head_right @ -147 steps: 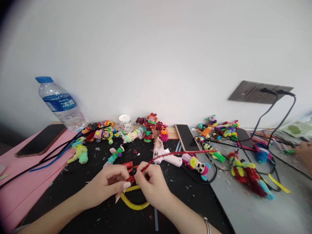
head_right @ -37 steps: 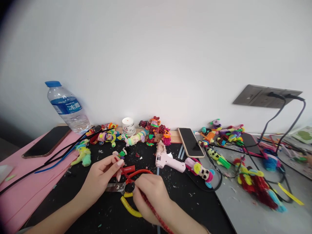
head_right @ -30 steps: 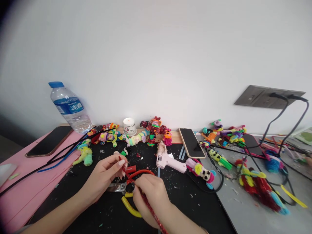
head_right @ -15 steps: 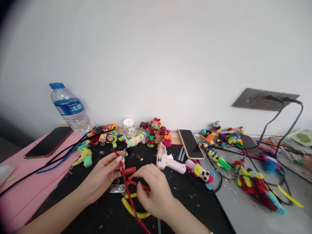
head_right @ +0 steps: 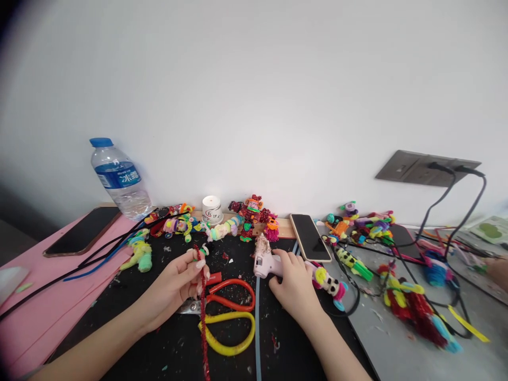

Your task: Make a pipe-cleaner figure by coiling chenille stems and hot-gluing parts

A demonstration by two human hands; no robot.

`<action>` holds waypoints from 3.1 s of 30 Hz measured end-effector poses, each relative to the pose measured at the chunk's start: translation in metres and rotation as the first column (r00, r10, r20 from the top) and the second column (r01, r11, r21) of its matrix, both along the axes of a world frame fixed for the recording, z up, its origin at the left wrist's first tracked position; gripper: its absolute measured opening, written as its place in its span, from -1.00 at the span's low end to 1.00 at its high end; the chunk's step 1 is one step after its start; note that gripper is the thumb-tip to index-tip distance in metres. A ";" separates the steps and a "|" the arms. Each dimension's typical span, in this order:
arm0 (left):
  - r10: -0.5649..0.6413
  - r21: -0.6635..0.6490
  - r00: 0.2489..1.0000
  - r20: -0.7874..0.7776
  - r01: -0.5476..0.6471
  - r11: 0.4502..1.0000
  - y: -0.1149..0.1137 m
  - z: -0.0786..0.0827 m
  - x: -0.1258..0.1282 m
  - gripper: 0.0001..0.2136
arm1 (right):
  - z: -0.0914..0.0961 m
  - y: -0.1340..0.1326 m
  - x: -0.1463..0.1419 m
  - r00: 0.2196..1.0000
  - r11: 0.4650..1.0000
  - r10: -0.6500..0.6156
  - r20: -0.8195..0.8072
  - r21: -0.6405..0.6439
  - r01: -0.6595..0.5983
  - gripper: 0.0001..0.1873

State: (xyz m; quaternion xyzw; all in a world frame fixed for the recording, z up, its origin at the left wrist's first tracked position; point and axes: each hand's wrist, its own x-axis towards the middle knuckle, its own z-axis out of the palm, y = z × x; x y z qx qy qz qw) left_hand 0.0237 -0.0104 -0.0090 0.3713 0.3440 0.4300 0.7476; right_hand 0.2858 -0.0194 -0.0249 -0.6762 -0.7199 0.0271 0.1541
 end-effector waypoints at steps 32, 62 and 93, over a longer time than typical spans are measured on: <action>-0.252 -0.302 0.958 0.135 0.282 0.911 -0.008 -0.003 0.003 -0.84 | 0.009 -0.021 -0.020 0.671 0.944 0.244 -0.700 0.014 -0.330 -0.80; -0.291 -0.321 0.945 0.151 0.325 0.889 -0.009 -0.005 0.003 -0.83 | 0.010 -0.019 -0.020 0.700 0.915 0.285 -0.655 -0.032 -0.402 -0.74; -0.282 -0.328 0.940 0.191 0.332 0.885 -0.009 -0.005 0.004 -0.88 | -0.005 -0.020 -0.011 0.760 0.942 0.299 -0.577 0.051 -0.332 -0.70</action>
